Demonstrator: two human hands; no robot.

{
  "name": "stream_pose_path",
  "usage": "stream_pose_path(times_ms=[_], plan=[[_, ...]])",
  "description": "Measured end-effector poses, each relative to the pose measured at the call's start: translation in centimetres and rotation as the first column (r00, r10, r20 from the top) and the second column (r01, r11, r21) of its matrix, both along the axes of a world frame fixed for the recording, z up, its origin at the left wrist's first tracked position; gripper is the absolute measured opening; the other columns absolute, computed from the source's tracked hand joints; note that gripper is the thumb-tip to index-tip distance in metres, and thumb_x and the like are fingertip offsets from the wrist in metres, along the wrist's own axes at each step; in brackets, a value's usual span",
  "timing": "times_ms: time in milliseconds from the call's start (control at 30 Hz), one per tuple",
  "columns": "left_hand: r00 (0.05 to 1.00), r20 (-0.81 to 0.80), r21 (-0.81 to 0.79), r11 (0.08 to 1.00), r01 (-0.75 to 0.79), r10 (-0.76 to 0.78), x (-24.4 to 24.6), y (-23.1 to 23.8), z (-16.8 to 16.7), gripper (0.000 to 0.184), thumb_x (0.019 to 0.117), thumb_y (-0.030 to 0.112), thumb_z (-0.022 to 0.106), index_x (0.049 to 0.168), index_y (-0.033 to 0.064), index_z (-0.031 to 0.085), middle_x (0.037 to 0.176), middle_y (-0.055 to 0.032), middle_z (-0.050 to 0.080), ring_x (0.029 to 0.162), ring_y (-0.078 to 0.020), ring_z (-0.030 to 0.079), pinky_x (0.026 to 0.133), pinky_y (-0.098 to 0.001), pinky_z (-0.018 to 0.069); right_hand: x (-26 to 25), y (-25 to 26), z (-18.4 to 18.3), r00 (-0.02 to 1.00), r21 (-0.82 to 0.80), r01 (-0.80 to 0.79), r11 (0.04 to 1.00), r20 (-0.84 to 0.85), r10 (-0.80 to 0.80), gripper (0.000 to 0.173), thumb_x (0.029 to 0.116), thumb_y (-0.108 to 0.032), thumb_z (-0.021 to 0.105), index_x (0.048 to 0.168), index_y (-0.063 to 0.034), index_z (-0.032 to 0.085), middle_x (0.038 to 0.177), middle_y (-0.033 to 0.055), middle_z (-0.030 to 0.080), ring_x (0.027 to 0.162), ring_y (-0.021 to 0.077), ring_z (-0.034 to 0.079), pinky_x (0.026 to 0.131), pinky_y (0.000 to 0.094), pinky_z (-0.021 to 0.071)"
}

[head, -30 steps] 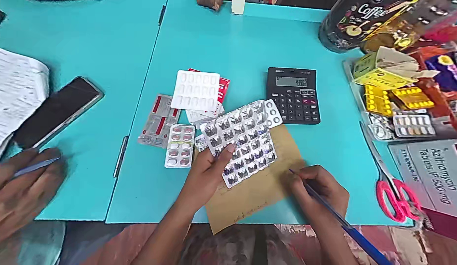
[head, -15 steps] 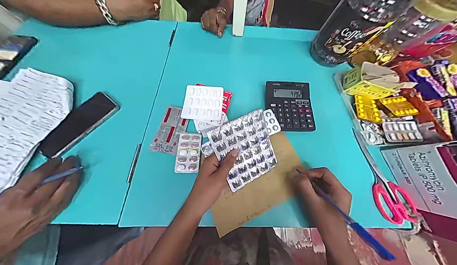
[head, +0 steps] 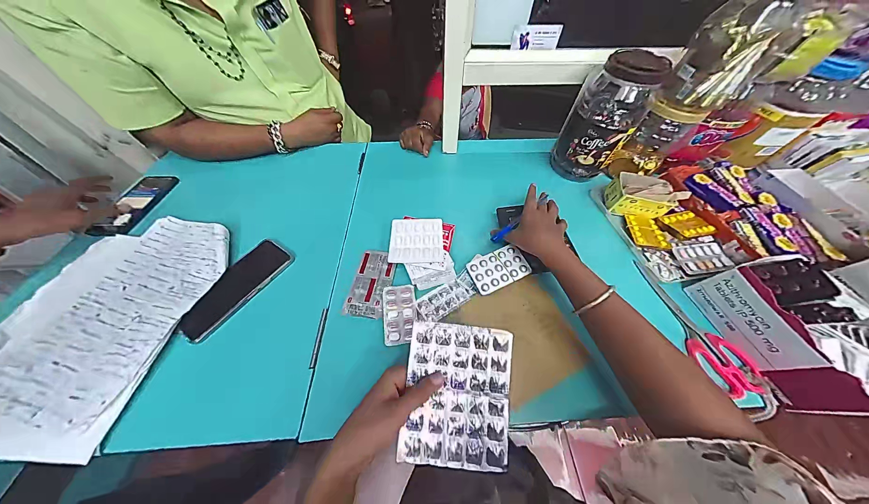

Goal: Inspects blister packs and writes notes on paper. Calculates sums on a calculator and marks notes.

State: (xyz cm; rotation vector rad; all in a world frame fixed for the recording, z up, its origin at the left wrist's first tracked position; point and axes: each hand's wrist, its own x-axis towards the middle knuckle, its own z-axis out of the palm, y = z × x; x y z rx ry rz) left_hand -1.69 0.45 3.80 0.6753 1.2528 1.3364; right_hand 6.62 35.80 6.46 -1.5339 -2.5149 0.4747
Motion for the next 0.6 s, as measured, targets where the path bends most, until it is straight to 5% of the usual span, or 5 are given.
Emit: stream_pose_path(times_ms=[233, 367, 433, 600], plan=[[0.998, -0.041, -0.079, 0.995, 0.054, -0.057, -1.8, -0.9, 0.6, 0.021, 0.1039, 0.015, 0.050, 0.103, 0.0115, 0.071, 0.087, 0.0027, 0.078, 0.077, -0.0076, 0.075, 0.074, -0.0273, 0.0640, 3.8, 3.6, -0.3, 0.992, -0.005, 0.054, 0.999, -0.117, -0.054, 0.116, 0.0753, -0.033, 0.090, 0.165, -0.0101, 0.019, 0.164, 0.0295, 0.025, 0.149, 0.0583, 0.020, 0.098, 0.0857, 0.0254], [0.993, -0.004, -0.042, 0.992, 0.118, -0.119, -2.7, -0.9, 0.3, 0.021, 0.1030, 0.013, 0.051, 0.101, 0.0133, 0.072, 0.087, 0.0033, 0.078, 0.077, -0.0071, 0.075, 0.074, -0.0264, 0.0637, 9.7, 3.1, 1.3, 0.951, 0.112, 0.125, 0.986, -0.295, -0.087, 0.104, 0.0759, -0.043, 0.088, 0.159, -0.0114, 0.035, 0.144, 0.0404, 0.043, 0.124, 0.0646, 0.046, 0.086, 0.0816, 0.0391], [0.990, 0.015, -0.035, 0.989, 0.143, -0.142, -3.1, -1.1, 0.2, 0.021, 0.1029, 0.014, 0.052, 0.101, 0.0154, 0.073, 0.087, 0.0047, 0.078, 0.077, -0.0058, 0.075, 0.074, -0.0255, 0.0634, 13.1, 0.4, 2.0, 0.968, 0.126, 0.068, 0.990, -0.250, -0.034, 0.102, 0.0746, -0.039, 0.089, 0.159, -0.0126, 0.037, 0.141, 0.0420, 0.045, 0.119, 0.0649, 0.048, 0.084, 0.0805, 0.0400], [0.978, 0.012, -0.009, 0.978, 0.209, -0.208, -3.7, -1.3, 0.5, 0.020, 0.1014, 0.017, 0.055, 0.098, 0.0214, 0.074, 0.086, 0.0080, 0.078, 0.076, -0.0024, 0.074, 0.071, -0.0226, 0.0622, 16.1, -6.9, 0.0, 0.993, 0.060, -0.121, 0.991, 0.004, 0.121, 0.109, 0.0698, -0.054, 0.086, 0.158, -0.0093, 0.040, 0.158, 0.0264, 0.040, 0.144, 0.0566, 0.033, 0.098, 0.0818, 0.0308]])
